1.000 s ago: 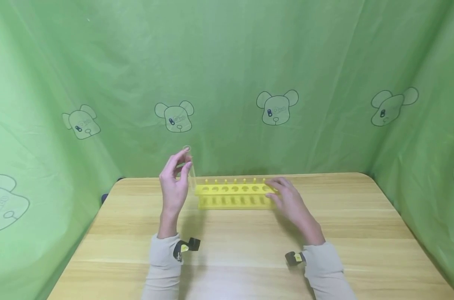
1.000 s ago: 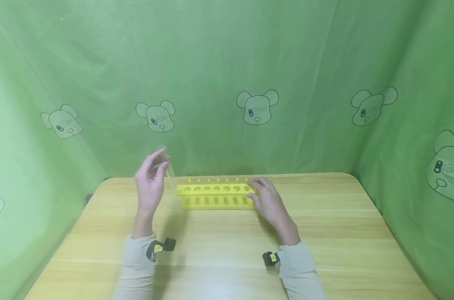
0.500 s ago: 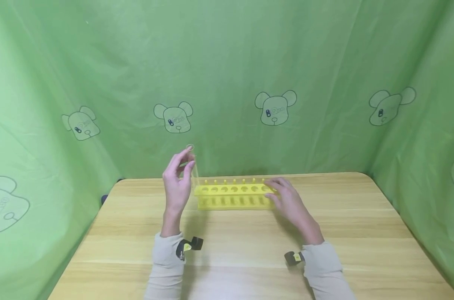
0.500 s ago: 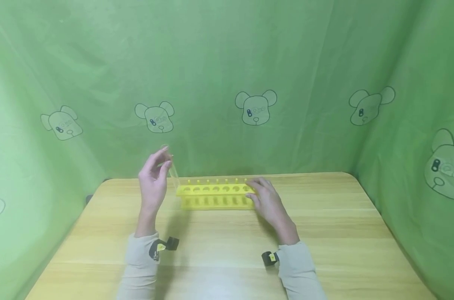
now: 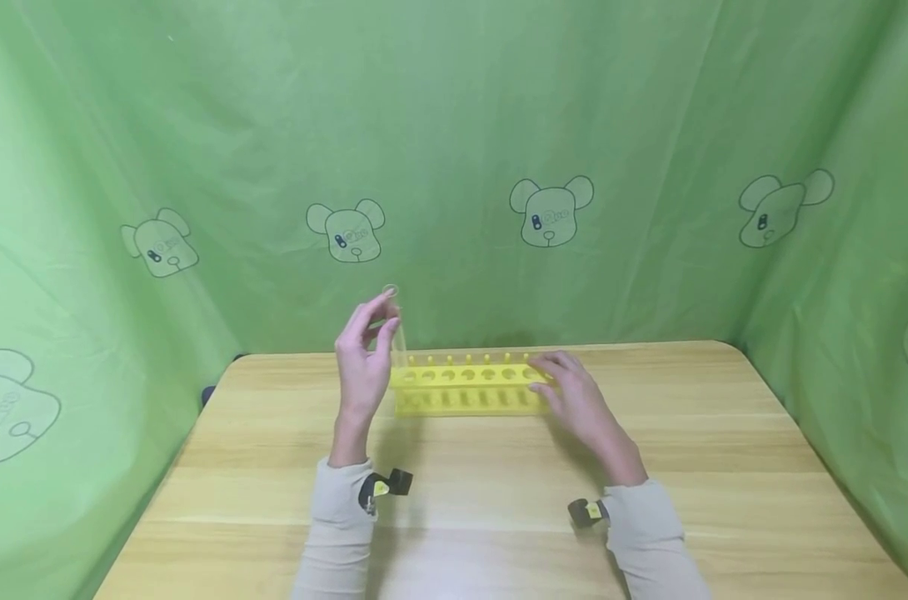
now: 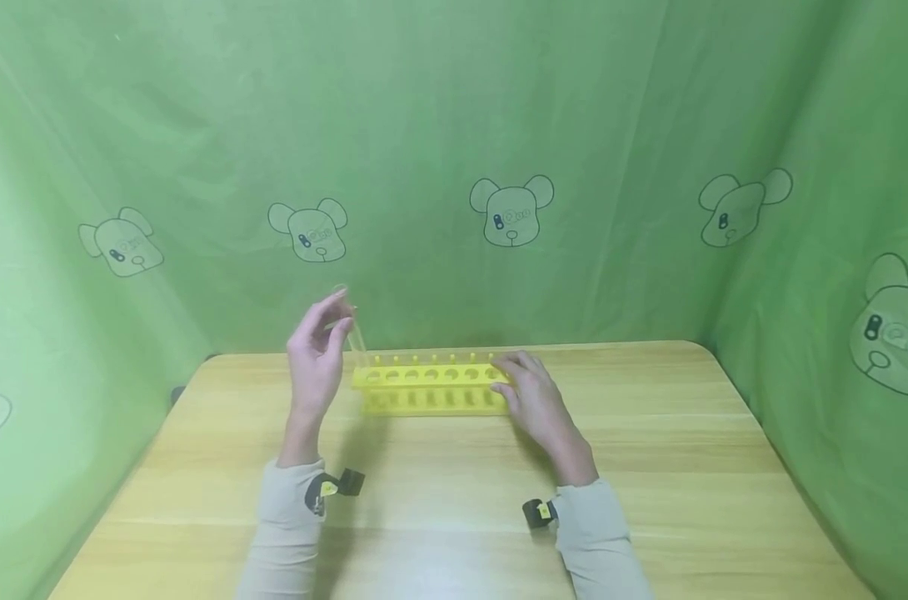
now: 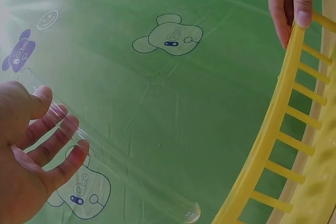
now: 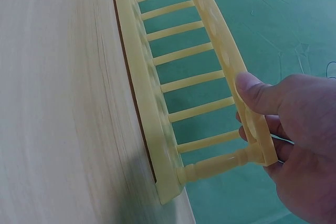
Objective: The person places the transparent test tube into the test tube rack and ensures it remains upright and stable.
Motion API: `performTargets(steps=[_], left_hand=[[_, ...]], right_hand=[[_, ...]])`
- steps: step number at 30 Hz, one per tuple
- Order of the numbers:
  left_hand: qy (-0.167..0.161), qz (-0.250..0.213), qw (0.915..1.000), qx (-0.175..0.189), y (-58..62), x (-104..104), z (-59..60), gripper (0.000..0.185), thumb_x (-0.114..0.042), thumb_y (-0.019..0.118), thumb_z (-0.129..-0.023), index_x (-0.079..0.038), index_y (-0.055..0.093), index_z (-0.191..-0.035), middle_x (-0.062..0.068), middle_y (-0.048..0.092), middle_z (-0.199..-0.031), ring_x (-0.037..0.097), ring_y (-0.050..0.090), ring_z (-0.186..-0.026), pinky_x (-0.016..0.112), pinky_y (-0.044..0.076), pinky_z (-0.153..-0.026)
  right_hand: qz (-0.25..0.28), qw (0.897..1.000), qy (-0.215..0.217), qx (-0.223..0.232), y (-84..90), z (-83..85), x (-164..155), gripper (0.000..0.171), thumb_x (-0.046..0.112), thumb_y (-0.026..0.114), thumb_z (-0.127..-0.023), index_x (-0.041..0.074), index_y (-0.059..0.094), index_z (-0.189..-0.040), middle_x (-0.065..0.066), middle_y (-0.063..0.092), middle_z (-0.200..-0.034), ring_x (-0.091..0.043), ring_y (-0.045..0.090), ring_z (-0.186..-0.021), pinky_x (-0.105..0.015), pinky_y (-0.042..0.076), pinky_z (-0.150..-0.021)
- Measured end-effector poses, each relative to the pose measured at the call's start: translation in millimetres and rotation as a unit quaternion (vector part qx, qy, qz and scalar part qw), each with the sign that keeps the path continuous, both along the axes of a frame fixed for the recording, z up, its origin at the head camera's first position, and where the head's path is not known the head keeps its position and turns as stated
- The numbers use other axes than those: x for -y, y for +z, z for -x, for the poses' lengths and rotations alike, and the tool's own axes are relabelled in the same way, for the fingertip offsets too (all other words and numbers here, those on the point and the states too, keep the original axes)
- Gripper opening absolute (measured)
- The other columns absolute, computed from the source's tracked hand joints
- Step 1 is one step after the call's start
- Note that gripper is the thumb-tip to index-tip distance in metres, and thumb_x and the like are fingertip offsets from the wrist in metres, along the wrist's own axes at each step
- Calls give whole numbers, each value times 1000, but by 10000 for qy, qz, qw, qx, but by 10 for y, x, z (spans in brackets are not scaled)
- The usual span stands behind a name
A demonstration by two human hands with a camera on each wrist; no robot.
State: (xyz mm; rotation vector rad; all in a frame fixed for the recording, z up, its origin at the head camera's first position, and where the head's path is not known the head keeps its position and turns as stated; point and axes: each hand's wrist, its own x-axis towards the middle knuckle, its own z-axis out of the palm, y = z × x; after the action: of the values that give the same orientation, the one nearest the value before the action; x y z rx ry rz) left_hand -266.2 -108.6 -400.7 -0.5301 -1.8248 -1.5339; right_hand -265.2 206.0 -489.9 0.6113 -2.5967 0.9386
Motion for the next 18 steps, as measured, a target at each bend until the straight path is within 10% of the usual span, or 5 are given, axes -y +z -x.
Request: performTargets(steps=[18], left_hand=[[-171,-25,9998,80,-15,-106,1,39,5,65,-96,-2,64,-134,17,68,-111,34,68,-105,37,60,-93]], right_hand=[[33,10000,21,-52,6,-2,-4,42,9,73,-95,-3,62,-134,-21,60,-131,-39,54,-124,-56,48,-107]])
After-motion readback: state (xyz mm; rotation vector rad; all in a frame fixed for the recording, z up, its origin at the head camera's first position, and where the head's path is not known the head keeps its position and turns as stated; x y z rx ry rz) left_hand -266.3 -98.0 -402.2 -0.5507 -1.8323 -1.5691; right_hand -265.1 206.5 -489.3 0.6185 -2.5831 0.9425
